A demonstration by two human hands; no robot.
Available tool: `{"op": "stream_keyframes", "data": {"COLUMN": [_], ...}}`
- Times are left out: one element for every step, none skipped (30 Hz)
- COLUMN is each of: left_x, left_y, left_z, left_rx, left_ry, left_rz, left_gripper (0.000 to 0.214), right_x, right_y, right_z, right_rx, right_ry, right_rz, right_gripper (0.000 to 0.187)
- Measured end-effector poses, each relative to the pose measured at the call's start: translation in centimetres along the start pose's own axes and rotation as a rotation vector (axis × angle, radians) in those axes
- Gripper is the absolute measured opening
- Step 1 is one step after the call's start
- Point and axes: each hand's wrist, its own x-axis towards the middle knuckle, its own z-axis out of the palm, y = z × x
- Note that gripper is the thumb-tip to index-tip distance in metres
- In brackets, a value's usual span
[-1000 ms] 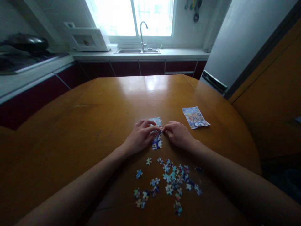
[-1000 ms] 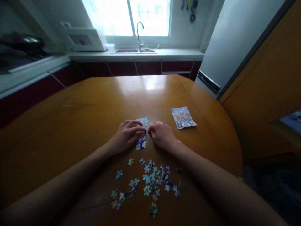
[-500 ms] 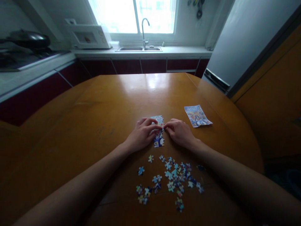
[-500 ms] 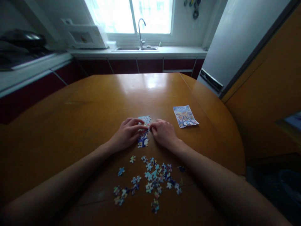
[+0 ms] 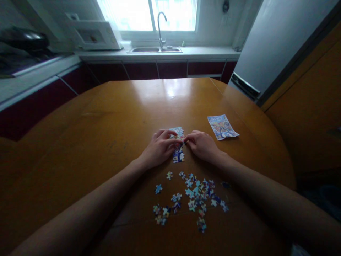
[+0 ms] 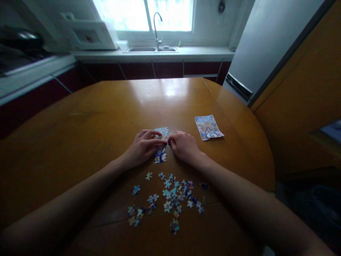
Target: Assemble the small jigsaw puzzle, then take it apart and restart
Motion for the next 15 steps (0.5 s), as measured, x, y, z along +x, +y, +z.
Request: {"op": "stream_keyframes", "data": {"left_x": [0.01, 0.02, 0.04, 0.05, 0.05, 0.05, 0.04, 0.02, 0.00, -0.02, -0.03, -0.03, -0.02, 0.00, 0.03], "left_y": [0.01, 0.02, 0.04, 0.06, 0.07, 0.08, 0.08, 0.07, 0.06, 0.05, 0.04, 0.04, 0.06, 0.09, 0.12], "left_z": [-0.01, -0.03, -0.04, -0.05, -0.05, -0.05, -0.04, -0.02, 0.00, 0.02, 0.04, 0.05, 0.05, 0.04, 0.02], "left_rx": [0.000, 0.000, 0.001, 0.001, 0.001, 0.001, 0.001, -0.001, -0.002, -0.001, 0.000, 0.002, 0.003, 0.004, 0.005], "left_ry": [-0.003, -0.004, -0.006, -0.010, -0.011, -0.013, -0.015, -0.014, -0.013, -0.011, -0.009, -0.009, -0.009, -0.011, -0.011], "left_rz": [0.000, -0.002, -0.004, -0.006, -0.008, -0.010, -0.011, -0.010, -0.009, -0.007, -0.006, -0.006, -0.007, -0.009, -0.012], "left_gripper": [0.025, 0.025, 0.025, 0.025, 0.025, 0.025, 0.025, 0.025, 0.026, 0.026, 0.026, 0.026, 0.026, 0.026, 0.025], "right_x": [-0.01, -0.01, -0.01, 0.00, 0.01, 0.02, 0.04, 0.06, 0.07, 0.09, 0.11, 0.12, 0.12, 0.13, 0.12], "right_y": [0.01, 0.03, 0.06, 0.10, 0.15, 0.20, 0.26, 0.30, 0.34, 0.36, 0.36, 0.35, 0.31, 0.26, 0.21], "right_z": [-0.02, -0.02, -0.01, 0.01, 0.04, 0.07, 0.10, 0.12, 0.13, 0.14, 0.12, 0.10, 0.07, 0.03, -0.01], "right_rx": [-0.001, -0.001, -0.002, -0.003, -0.004, -0.005, -0.005, -0.005, -0.001, 0.003, 0.007, 0.010, 0.014, 0.017, 0.020], "right_ry": [-0.001, -0.002, -0.004, -0.006, -0.009, -0.012, -0.014, -0.014, -0.013, -0.014, -0.015, -0.015, -0.015, -0.014, -0.013], "right_rz": [-0.004, -0.007, -0.010, -0.011, -0.011, -0.010, -0.009, -0.008, -0.008, -0.008, -0.008, -0.008, -0.007, -0.005, -0.002], "right_gripper": [0.024, 0.024, 0.024, 0.024, 0.024, 0.024, 0.024, 0.024, 0.024, 0.024, 0.023, 0.024, 0.024, 0.023, 0.023]}}
